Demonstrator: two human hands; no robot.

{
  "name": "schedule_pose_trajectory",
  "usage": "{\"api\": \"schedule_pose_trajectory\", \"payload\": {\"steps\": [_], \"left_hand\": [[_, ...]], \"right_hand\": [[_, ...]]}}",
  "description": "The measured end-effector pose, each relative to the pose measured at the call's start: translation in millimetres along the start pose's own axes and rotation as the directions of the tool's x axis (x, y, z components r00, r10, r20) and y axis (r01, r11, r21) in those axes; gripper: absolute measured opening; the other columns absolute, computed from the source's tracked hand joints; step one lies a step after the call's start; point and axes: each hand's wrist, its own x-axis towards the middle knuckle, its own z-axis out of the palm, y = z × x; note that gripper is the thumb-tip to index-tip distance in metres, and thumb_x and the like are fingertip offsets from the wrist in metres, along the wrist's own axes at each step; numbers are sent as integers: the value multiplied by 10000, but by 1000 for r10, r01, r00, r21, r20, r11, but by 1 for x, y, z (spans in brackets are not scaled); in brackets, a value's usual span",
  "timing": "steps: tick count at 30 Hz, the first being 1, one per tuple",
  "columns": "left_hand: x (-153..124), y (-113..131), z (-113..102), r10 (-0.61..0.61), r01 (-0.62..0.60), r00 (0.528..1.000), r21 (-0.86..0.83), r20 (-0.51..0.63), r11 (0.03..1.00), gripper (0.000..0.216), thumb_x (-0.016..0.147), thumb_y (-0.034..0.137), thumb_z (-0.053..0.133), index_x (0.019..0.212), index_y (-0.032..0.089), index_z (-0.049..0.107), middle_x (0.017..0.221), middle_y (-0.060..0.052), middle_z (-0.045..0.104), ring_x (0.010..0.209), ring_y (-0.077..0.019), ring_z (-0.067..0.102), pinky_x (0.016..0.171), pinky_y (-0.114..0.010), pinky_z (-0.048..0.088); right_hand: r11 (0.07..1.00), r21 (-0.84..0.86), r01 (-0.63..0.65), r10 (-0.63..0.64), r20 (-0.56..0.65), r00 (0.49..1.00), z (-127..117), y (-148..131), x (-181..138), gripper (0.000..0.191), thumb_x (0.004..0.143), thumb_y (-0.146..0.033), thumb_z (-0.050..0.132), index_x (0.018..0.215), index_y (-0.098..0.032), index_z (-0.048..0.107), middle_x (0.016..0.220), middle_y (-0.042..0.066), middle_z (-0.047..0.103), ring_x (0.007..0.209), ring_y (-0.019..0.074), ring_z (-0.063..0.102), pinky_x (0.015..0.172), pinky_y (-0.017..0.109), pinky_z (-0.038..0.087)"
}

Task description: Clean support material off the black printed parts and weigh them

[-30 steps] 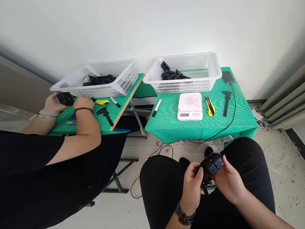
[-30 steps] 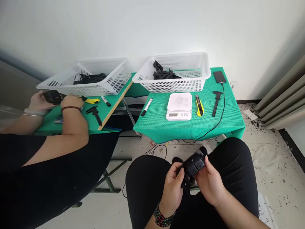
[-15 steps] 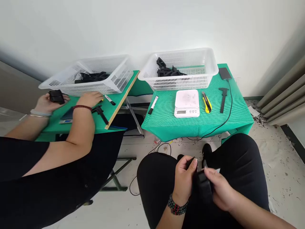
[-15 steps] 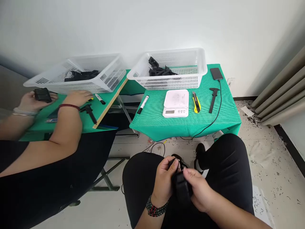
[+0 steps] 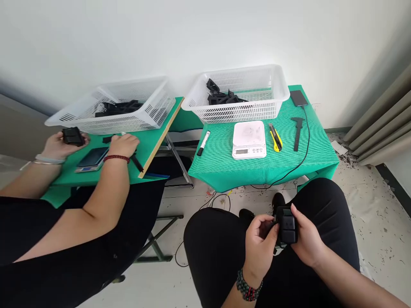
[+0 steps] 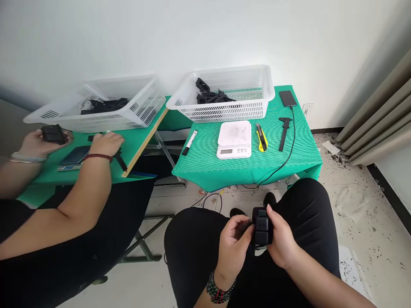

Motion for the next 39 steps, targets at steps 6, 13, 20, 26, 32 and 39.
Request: {"api": "schedule_pose_trajectory", "payload": {"steps": [6,13,20,26,32,39], "left_hand": [[12,-2,-14,120,-96,984,179,-131,979,225,826,398,727,863,178,698,785,-45,689,736,-176,660,691,-284,566],[24,-3,-27,140,-87,963,230,-229,969,316,841,482,715,883,170,696,763,-46,675,699,-170,626,656,-280,553],[16,5,-27,151,-153,988,299,28,942,249,881,427,685,912,184,729,771,-53,703,680,-175,651,618,-277,550],[18,4,-19,200,-237,970,363,137,901,167,911,348,645,911,204,730,850,-62,719,803,-207,691,745,-329,577],[23,2,-22,211,-260,961,338,177,904,120,886,292,661,847,202,732,844,-62,698,805,-205,683,745,-325,568],[28,2,-39,-47,-80,913,290,405,954,98,816,282,718,804,187,738,820,-66,726,782,-202,681,749,-322,556]], "right_hand": [[971,-228,-76,119,180,977,-4,21,-6,478,610,-578,909,683,-168,676,618,-21,611,597,126,549,623,266,434],[962,-270,-51,101,174,980,-4,5,3,491,644,-622,869,761,-168,726,699,26,696,665,172,636,649,281,478],[962,-272,5,42,169,985,-6,-23,4,478,563,-567,932,722,-171,717,676,4,676,667,148,607,679,256,482],[948,-318,19,51,212,976,-7,-22,0,505,548,-578,936,681,-154,696,655,-19,626,632,107,534,625,230,412],[923,-382,51,65,285,956,-12,-16,4,503,627,-610,886,700,-146,705,650,-13,595,636,112,497,629,247,382],[846,-533,-4,232,361,903,-26,-8,8,504,678,-642,836,683,-157,695,642,7,634,618,136,547,602,262,382]]}}
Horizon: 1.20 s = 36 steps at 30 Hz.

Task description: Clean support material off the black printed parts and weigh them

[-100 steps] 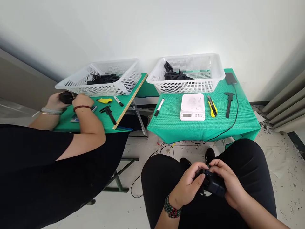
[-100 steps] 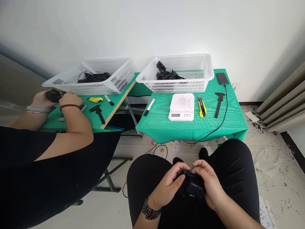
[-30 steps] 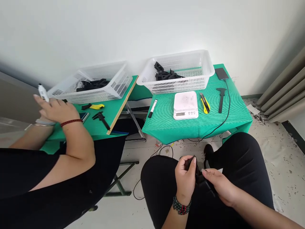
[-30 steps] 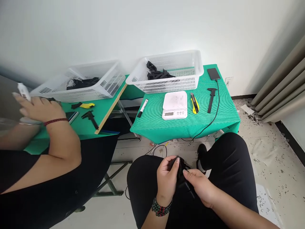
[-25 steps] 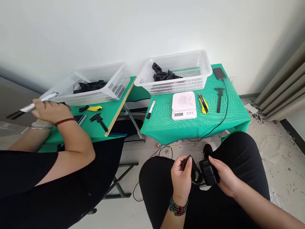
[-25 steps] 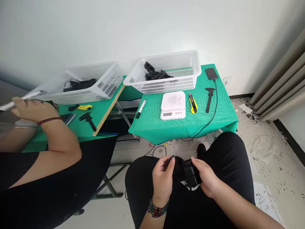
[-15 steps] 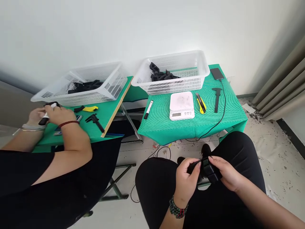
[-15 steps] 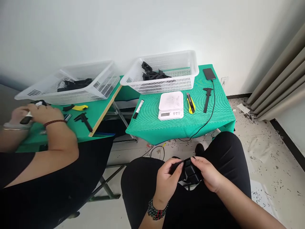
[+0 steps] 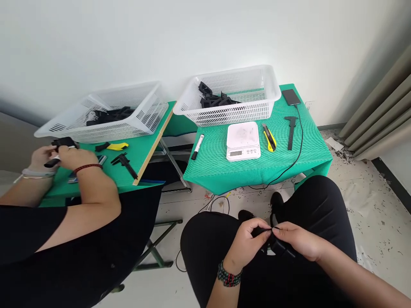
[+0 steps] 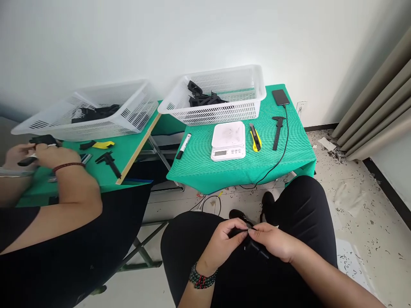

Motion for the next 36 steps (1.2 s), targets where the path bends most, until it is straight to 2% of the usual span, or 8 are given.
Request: {"api": "schedule_pose_trajectory", "payload": {"steps": [9,13,17,20,23,26,31,36], "left_hand": [[-4,-5,4,-111,109,992,34,61,993,158,813,341,735,862,193,761,832,-66,743,785,-202,682,744,-312,556],[-1,-2,8,-112,112,994,-2,6,994,222,866,396,686,899,192,769,893,-85,759,841,-225,702,788,-336,570],[4,-7,11,-149,129,972,-119,-182,984,324,850,487,691,915,172,738,881,-85,732,824,-229,687,734,-330,572],[6,-14,16,-170,113,935,-192,-312,975,378,835,532,700,927,166,712,851,-71,710,802,-212,665,724,-312,556],[5,-17,23,-160,88,929,-222,-333,971,375,836,536,703,887,165,699,780,-45,670,727,-179,617,655,-275,521],[2,-15,29,-135,70,937,-204,-322,976,357,853,519,694,824,163,687,712,-21,625,652,-148,557,596,-251,480],[-2,-9,30,-103,66,955,-136,-279,988,349,863,499,691,766,164,689,697,-29,631,651,-154,560,612,-266,488],[-4,-7,35,-95,51,943,-143,-318,988,374,861,523,681,727,174,674,693,-33,635,660,-169,572,623,-277,498]], "right_hand": [[950,-299,-92,102,15,995,-8,9,6,541,701,-692,779,653,-164,671,551,-33,545,518,88,411,533,251,305],[993,-116,-1,-2,-28,1000,-11,-4,7,494,665,-625,843,727,-159,691,644,-17,596,606,114,497,612,257,365],[983,119,137,-117,-164,980,-21,-22,5,458,670,-515,873,967,-189,745,779,-2,651,691,137,544,652,254,380],[943,260,207,-162,-186,969,-23,-27,5,492,674,-474,871,1069,-213,739,883,21,687,774,167,581,710,280,412],[882,363,300,-223,-238,945,-14,-19,10,437,676,-461,876,1011,-221,729,948,35,712,855,198,611,783,316,430],[834,446,326,-191,-322,927,0,-7,18,451,673,-584,854,891,-227,685,881,28,708,865,226,622,781,341,432],[864,418,282,-104,-399,911,12,1,22,550,581,-650,885,819,-227,626,743,-13,624,740,188,551,693,305,401],[924,261,281,-164,-394,905,16,-3,20,529,614,-650,862,749,-211,602,710,-27,542,679,147,449,637,277,343]]}}
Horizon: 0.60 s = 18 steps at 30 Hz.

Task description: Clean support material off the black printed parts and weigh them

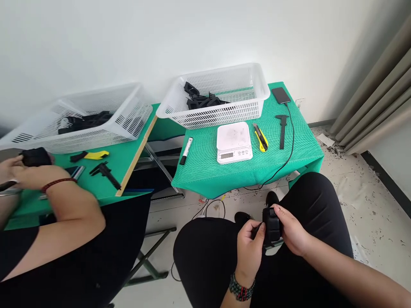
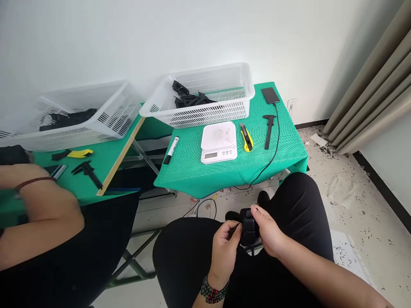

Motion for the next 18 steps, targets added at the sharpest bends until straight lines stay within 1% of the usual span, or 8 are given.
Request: {"api": "schedule_pose_trajectory", "payload": {"steps": [3,5,7,9,11,14,16,18], "left_hand": [[-1,-3,3,2,-6,995,-38,-101,999,400,856,549,678,711,178,650,680,-21,607,647,-159,548,609,-265,486],[-1,-6,5,-2,-8,989,-61,-151,998,420,852,566,677,697,179,631,665,-12,581,635,-152,526,596,-257,473],[-1,-8,6,-9,-4,985,-77,-173,997,432,850,580,675,695,180,621,664,-7,564,636,-148,513,596,-253,465],[-1,-10,7,-23,7,985,-90,-170,996,441,850,591,671,700,181,613,671,-2,550,642,-147,500,600,-251,456],[0,-11,6,-36,22,987,-96,-153,995,443,850,594,670,703,183,599,675,5,531,644,-143,479,601,-250,442],[3,-11,1,-40,34,995,-66,-90,997,425,858,570,674,707,183,583,674,15,498,649,-137,442,605,-246,414],[7,-10,-4,-42,42,999,-34,-3,999,420,862,546,683,691,182,562,662,23,468,643,-129,414,599,-241,390],[11,-7,-9,-61,63,992,-19,106,998,422,859,527,696,673,181,543,650,30,445,628,-121,394,587,-239,369]], "right_hand": [[995,-100,24,-15,89,996,5,-2,-2,544,638,-675,835,693,-199,578,690,-27,500,675,138,417,654,278,345],[988,-149,34,-14,133,991,7,-2,-3,555,647,-703,810,706,-197,591,696,-26,494,682,138,418,656,275,350],[980,-195,32,-4,141,990,8,-2,-4,559,652,-728,786,759,-205,622,707,-24,503,692,147,437,649,274,357],[970,-240,29,5,137,991,6,-2,-4,563,663,-748,760,808,-216,647,711,-25,506,695,154,450,638,275,361],[956,-292,33,12,150,989,3,-3,-3,554,695,-756,728,827,-221,664,720,-20,512,708,161,462,647,280,370],[922,-379,83,-1,212,977,-4,-3,0,540,741,-759,688,821,-225,675,783,1,559,789,184,497,728,302,403],[883,-451,134,-20,250,968,-9,-5,2,566,764,-785,646,830,-224,686,834,18,596,854,206,522,807,331,416],[835,-521,178,-34,274,961,-14,-8,4,615,783,-818,589,885,-224,710,902,42,639,934,238,552,888,369,415]]}}
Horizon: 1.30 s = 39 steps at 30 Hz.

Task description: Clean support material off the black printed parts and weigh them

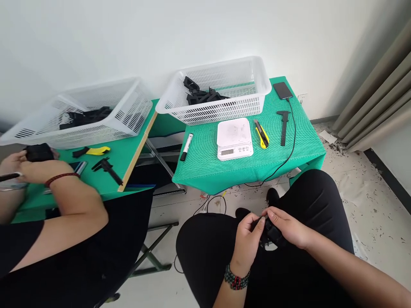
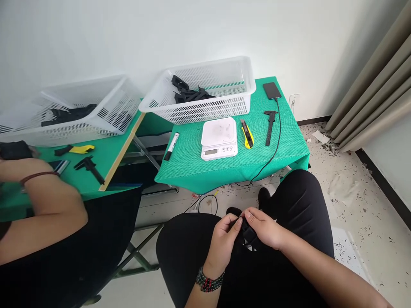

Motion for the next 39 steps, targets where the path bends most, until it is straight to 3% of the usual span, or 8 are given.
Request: {"api": "schedule_pose_trajectory", "payload": {"steps": [5,10,15,21,25,29,33,39], "left_hand": [[6,10,-6,-82,101,975,-84,205,991,388,850,511,713,698,169,610,638,22,484,613,-118,413,584,-243,373],[4,11,-1,-80,115,962,-119,260,986,387,868,514,694,753,147,728,713,-35,618,690,-157,524,679,-282,453],[-2,4,12,-68,82,996,-235,64,968,384,865,522,702,812,146,759,733,-46,655,720,-169,572,696,-285,482],[-4,7,35,-199,26,948,-563,-247,826,435,724,577,818,796,161,716,722,-16,643,646,-129,563,579,-237,469],[-3,15,37,-237,39,940,-614,-245,788,454,692,579,844,796,155,719,684,-7,642,567,-106,532,540,-238,465],[0,17,31,-206,11,944,-598,-259,801,461,659,557,875,825,142,762,736,-43,700,682,-148,625,679,-277,535],[1,16,25,-204,10,949,-621,-242,784,418,630,507,909,798,150,771,790,-56,740,728,-155,646,756,-298,552],[1,19,20,-219,28,950,-640,-221,768,392,594,477,932,726,156,750,712,-28,703,686,-145,635,651,-254,525]], "right_hand": [[992,-124,33,-21,96,995,-12,-7,4,656,818,-820,541,1018,-222,725,1009,69,680,1045,279,580,955,401,413],[995,-99,-29,44,149,988,-22,-15,8,611,795,-757,654,1069,-215,719,1004,49,678,1015,249,578,915,369,432],[931,286,-227,198,126,972,-36,-14,7,679,770,-694,720,1267,-236,651,773,10,659,738,190,599,712,311,428],[757,629,-175,84,172,982,-27,-9,-1,591,753,-504,801,1270,-246,677,1062,67,724,961,228,652,852,351,478],[778,628,-2,-25,34,999,-11,-5,-3,494,764,-427,842,1204,-260,693,1135,60,714,988,206,636,881,346,479],[828,553,96,-82,-50,995,-6,-6,-1,459,794,-505,813,1155,-248,693,1027,56,725,900,192,636,842,330,482],[883,437,174,-174,-40,984,-7,-6,-3,444,821,-523,786,1156,-249,687,978,46,710,896,189,640,840,316,492],[928,315,201,-223,33,974,-8,-3,-9,416,860,-536,739,1167,-262,670,976,37,681,830,168,623,743,287,515]]}}
